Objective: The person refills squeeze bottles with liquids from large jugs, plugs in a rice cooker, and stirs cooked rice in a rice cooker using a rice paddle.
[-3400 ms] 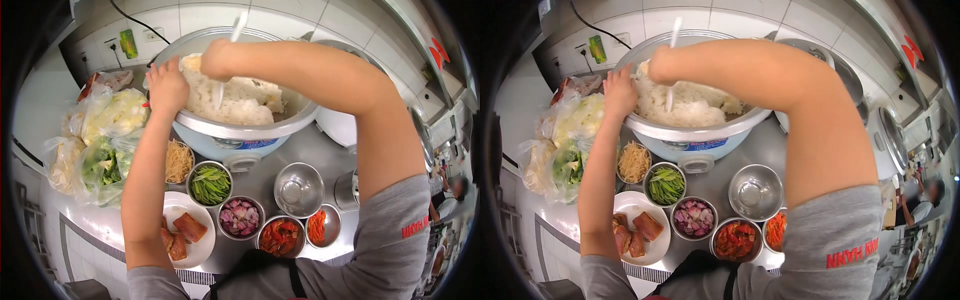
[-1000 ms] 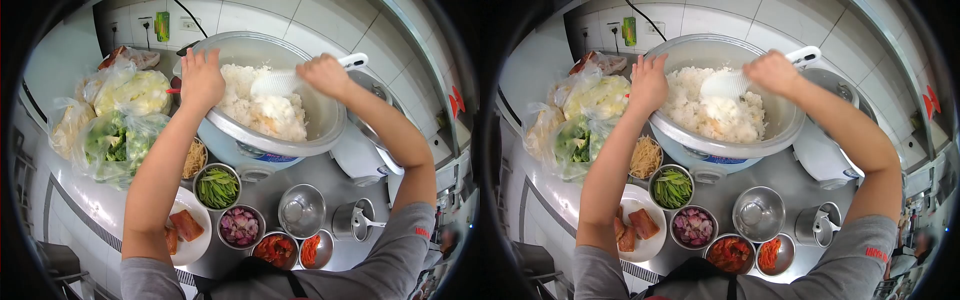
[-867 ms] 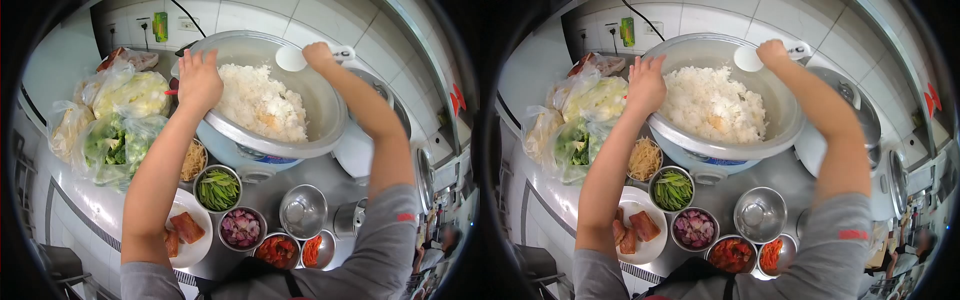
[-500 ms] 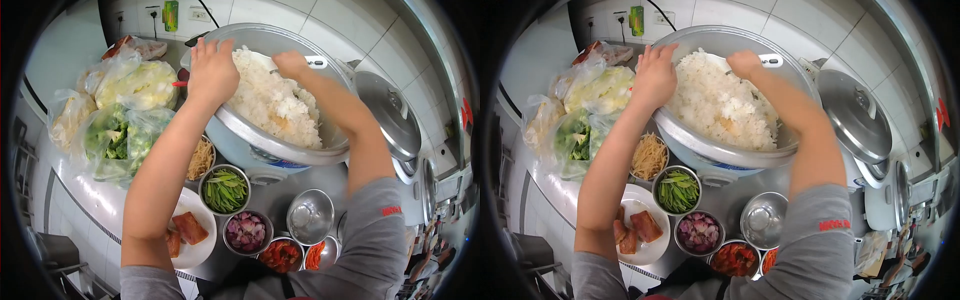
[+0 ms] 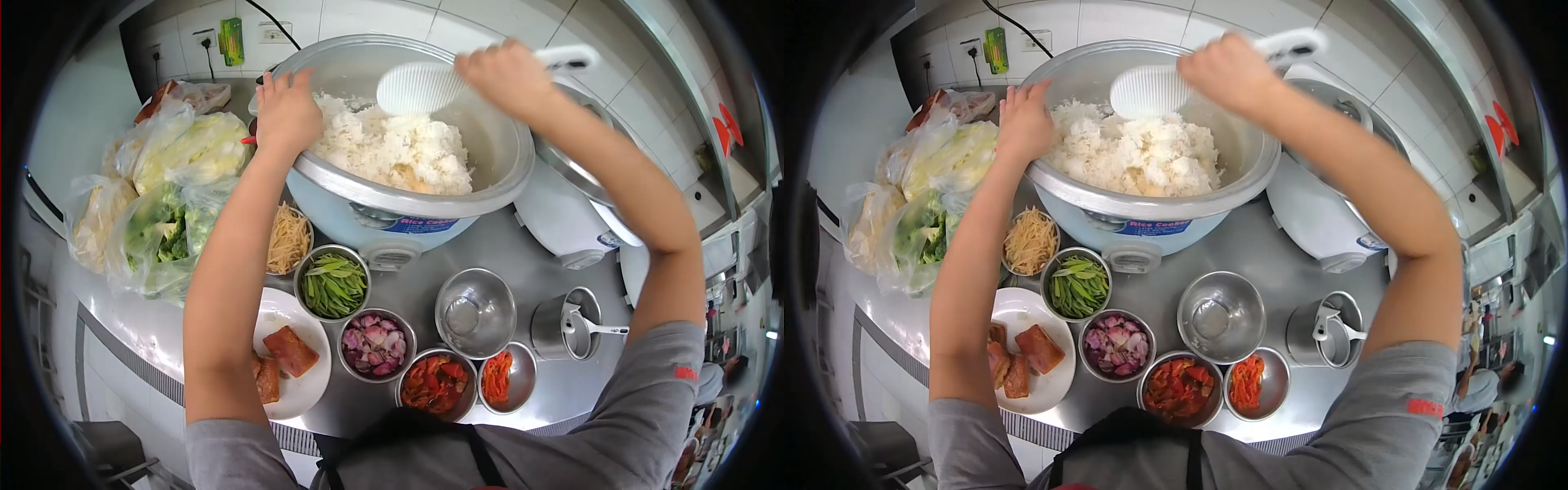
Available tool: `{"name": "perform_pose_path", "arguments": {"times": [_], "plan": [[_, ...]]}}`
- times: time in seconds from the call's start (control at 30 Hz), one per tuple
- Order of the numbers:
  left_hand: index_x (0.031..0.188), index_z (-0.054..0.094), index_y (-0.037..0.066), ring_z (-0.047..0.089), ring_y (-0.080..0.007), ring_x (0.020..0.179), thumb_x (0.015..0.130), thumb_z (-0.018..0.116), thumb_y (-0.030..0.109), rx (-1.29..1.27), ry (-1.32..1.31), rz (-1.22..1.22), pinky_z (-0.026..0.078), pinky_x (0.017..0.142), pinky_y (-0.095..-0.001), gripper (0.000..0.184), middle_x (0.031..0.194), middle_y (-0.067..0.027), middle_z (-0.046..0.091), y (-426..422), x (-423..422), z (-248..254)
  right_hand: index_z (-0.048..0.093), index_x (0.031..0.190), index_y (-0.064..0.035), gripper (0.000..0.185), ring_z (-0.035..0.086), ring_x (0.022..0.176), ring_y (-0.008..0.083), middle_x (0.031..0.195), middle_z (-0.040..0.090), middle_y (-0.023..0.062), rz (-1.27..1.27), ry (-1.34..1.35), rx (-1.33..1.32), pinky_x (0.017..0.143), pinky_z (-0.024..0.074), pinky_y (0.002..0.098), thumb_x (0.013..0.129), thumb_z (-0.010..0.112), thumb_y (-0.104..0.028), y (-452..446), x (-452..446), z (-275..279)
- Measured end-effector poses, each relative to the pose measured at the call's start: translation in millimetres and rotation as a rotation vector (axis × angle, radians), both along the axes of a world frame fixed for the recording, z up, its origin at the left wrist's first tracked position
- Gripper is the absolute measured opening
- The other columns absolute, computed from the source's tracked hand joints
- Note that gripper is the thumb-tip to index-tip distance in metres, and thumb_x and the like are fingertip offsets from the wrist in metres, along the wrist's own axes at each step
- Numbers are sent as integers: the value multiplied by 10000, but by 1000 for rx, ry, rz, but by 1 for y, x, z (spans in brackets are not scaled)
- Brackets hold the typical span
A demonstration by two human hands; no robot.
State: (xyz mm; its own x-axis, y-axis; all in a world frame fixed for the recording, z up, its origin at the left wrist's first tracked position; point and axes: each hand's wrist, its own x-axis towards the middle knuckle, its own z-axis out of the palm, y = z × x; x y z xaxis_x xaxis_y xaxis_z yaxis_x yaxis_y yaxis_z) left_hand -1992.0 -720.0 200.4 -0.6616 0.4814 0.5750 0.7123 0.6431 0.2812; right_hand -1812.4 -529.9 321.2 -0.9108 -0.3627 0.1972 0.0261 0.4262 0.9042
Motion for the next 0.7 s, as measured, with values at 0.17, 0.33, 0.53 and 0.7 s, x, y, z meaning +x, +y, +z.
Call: {"name": "perform_pose_path", "arguments": {"times": [0.17, 0.33, 0.53, 0.7], "plan": [[1275, 391, 100, 231, -396, 1277, 764, 447, 102, -8, -3, 12, 161, 1065, -446, 514, 1299, -184, 383, -1, -3, -3, 603, 708, -113, 45, 591, 536, 178, 580, 589, 9, -102, -430, 64, 531, 430, 290, 693, 574, -144, -46, 33, -24], [1274, 389, 108, 228, -395, 1277, 769, 438, 98, 10, -21, 18, 161, 1065, -447, 507, 1304, -192, 374, -2, -1, -1, 607, 622, -126, 35, 592, 534, 185, 595, 609, 17, -65, -472, 25, 534, 428, 291, 656, 599, -131, -37, 7, -47], [1272, 392, 108, 231, -401, 1274, 768, 438, 98, -12, -7, 13, 159, 1064, -453, 506, 1308, -198, 365, 0, 0, -1, 646, 637, -122, 31, 605, 601, 172, 606, 617, 16, -275, -247, 104, 500, 423, 305, 625, 630, -147, -51, 11, 5], [1277, 389, 113, 228, -401, 1276, 773, 441, 109, -18, -30, 35, 152, 1066, -453, 507, 1303, -200, 371, -3, -2, -1, 673, 666, -121, 68, 629, 660, 184, 696, 657, 32, -122, -305, 83, 566, 477, 327, 636, 641, -173, -44, -38, -64]]}}
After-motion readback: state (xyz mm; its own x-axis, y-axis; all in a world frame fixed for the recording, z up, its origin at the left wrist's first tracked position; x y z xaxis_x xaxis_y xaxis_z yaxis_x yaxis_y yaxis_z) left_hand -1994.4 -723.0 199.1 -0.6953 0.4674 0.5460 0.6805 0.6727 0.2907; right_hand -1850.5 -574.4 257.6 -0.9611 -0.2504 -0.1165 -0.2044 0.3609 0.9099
